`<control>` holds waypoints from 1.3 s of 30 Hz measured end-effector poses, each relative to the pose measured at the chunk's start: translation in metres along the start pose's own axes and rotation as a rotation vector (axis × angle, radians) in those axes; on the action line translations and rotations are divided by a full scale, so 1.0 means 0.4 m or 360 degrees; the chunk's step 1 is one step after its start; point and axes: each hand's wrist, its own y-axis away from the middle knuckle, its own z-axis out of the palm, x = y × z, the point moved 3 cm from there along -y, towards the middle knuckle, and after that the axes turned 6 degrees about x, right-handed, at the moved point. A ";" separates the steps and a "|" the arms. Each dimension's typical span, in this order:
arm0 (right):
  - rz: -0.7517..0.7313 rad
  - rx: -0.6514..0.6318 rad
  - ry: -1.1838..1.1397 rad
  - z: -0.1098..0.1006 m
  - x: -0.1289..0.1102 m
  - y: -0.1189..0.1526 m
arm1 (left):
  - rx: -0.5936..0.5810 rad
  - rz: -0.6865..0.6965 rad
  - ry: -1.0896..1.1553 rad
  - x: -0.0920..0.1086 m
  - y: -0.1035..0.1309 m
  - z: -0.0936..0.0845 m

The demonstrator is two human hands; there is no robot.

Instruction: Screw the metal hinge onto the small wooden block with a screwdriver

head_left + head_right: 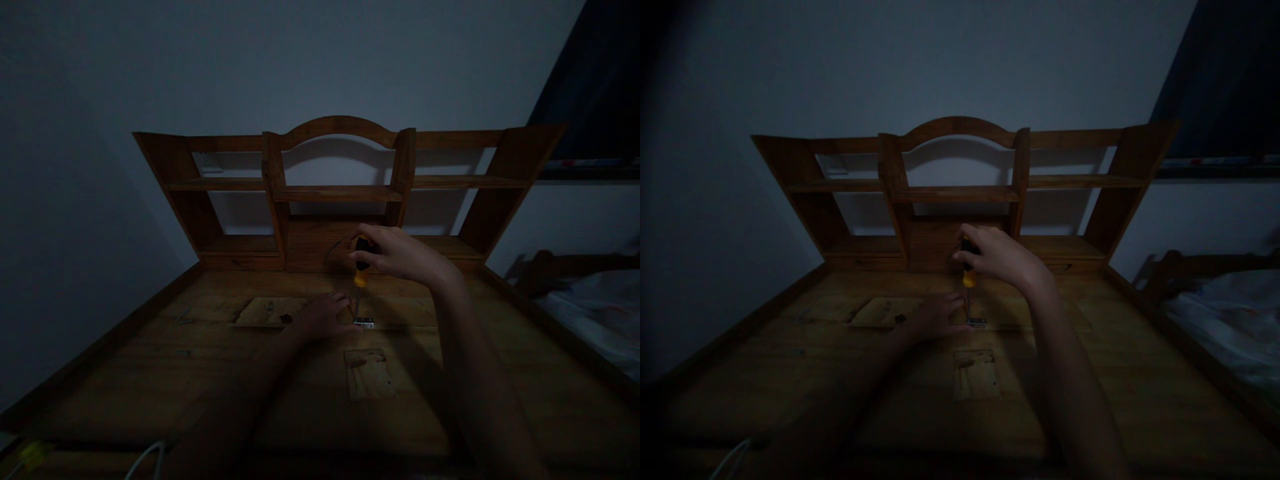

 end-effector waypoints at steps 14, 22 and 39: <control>0.0136 0.0544 0.0162 -0.119 0.017 0.030 | -0.0012 0.0053 -0.0021 0.004 0.000 -0.001; 0.0178 0.0730 0.0308 -0.163 0.021 0.062 | 0.0059 0.0181 -0.0011 0.025 0.002 0.002; 0.0142 0.0734 0.0297 -0.184 -0.049 0.074 | 0.0240 0.0187 0.0144 0.068 -0.013 -0.005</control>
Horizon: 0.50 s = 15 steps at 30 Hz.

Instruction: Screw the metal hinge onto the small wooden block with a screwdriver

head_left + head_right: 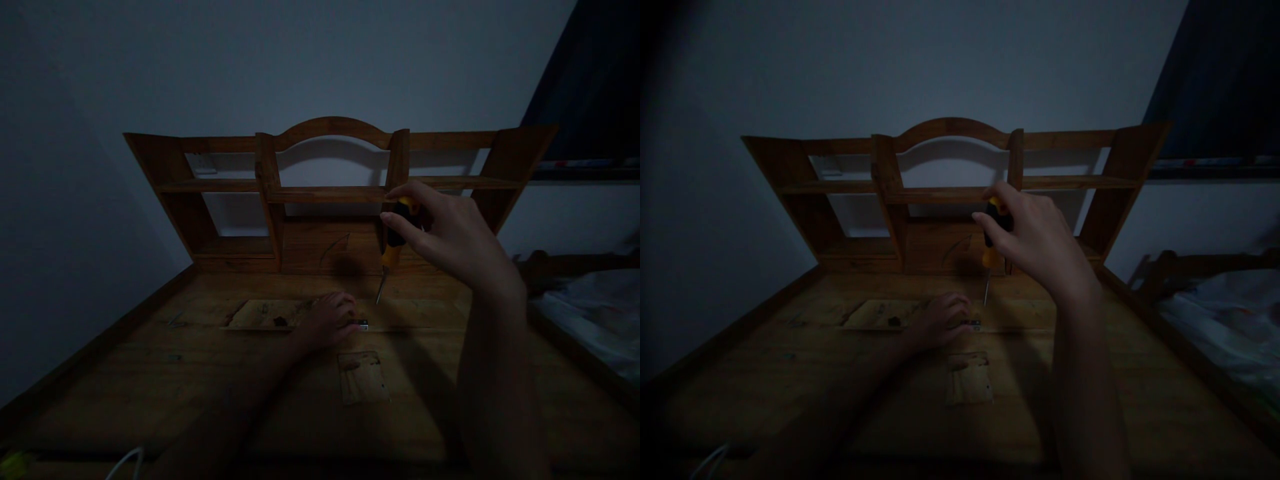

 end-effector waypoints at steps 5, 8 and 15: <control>0.0013 -0.0001 0.0076 -0.003 0.004 0.001 | 0.0023 0.0034 0.0012 0.004 -0.001 0.008; 0.0029 0.0006 0.0131 -0.004 0.007 0.003 | 0.0021 0.0085 -0.0001 0.010 -0.005 0.011; 0.0051 0.0005 0.0127 -0.004 0.002 0.004 | 0.0055 0.0090 0.0000 0.010 -0.003 0.016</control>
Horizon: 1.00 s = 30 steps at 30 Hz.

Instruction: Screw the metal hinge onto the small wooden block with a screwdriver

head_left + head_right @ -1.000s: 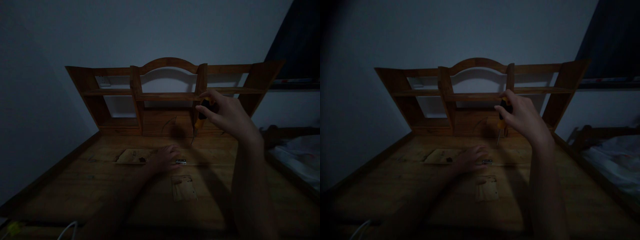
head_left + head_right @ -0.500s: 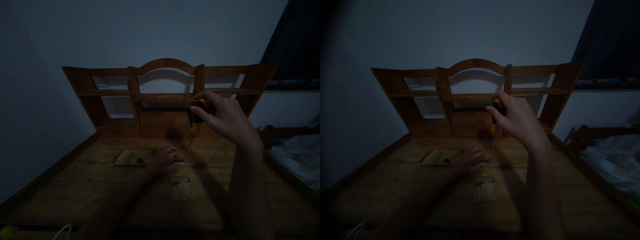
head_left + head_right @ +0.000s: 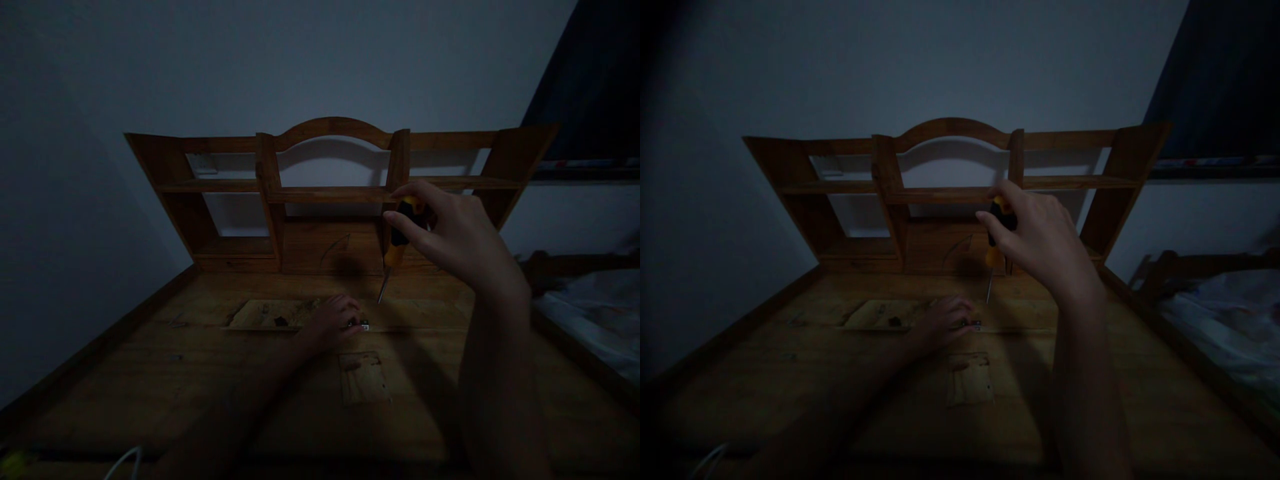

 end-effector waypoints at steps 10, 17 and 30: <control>-0.0022 0.0011 -0.0036 0.004 -0.001 -0.001 | -0.0147 -0.0107 0.0354 -0.008 0.000 0.017; -0.0044 0.0027 -0.0050 0.003 0.001 -0.002 | -0.0100 -0.0217 0.0514 -0.016 0.004 0.025; -0.0051 0.0026 -0.0038 0.003 -0.003 -0.003 | -0.0147 -0.0224 0.0407 -0.006 0.002 0.017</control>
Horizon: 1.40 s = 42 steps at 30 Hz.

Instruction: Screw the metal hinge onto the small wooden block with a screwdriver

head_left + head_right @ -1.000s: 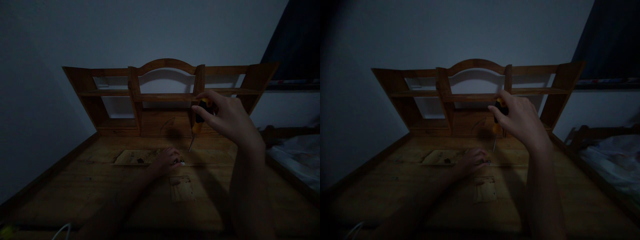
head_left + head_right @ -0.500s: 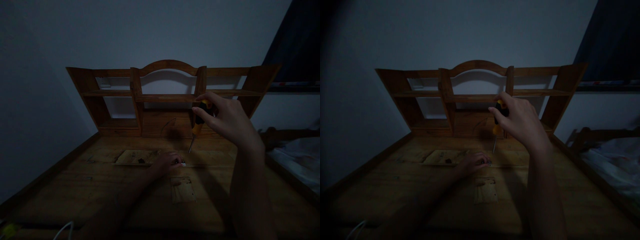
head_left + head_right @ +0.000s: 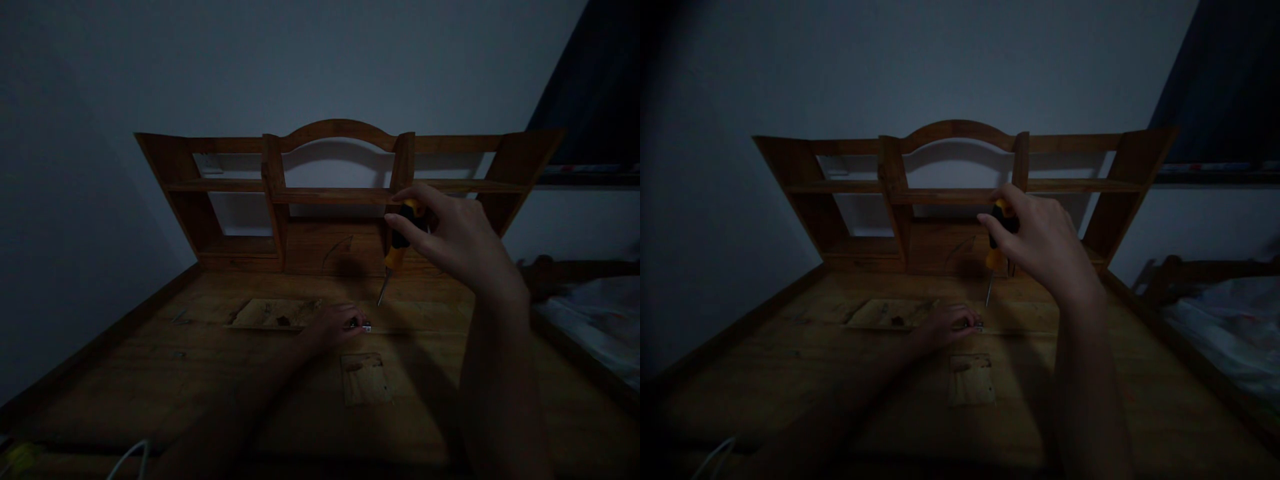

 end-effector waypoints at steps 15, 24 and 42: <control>0.0014 0.0057 -0.0035 -0.002 -0.001 0.002 | -0.0007 0.0044 0.0017 -0.002 0.002 0.000; 0.0020 0.0082 0.0019 -0.005 0.000 0.003 | -0.0018 0.0064 0.0001 -0.002 0.001 -0.001; 0.0018 0.0071 -0.0007 -0.003 0.007 0.004 | 0.0015 0.0034 0.0006 -0.008 0.006 -0.002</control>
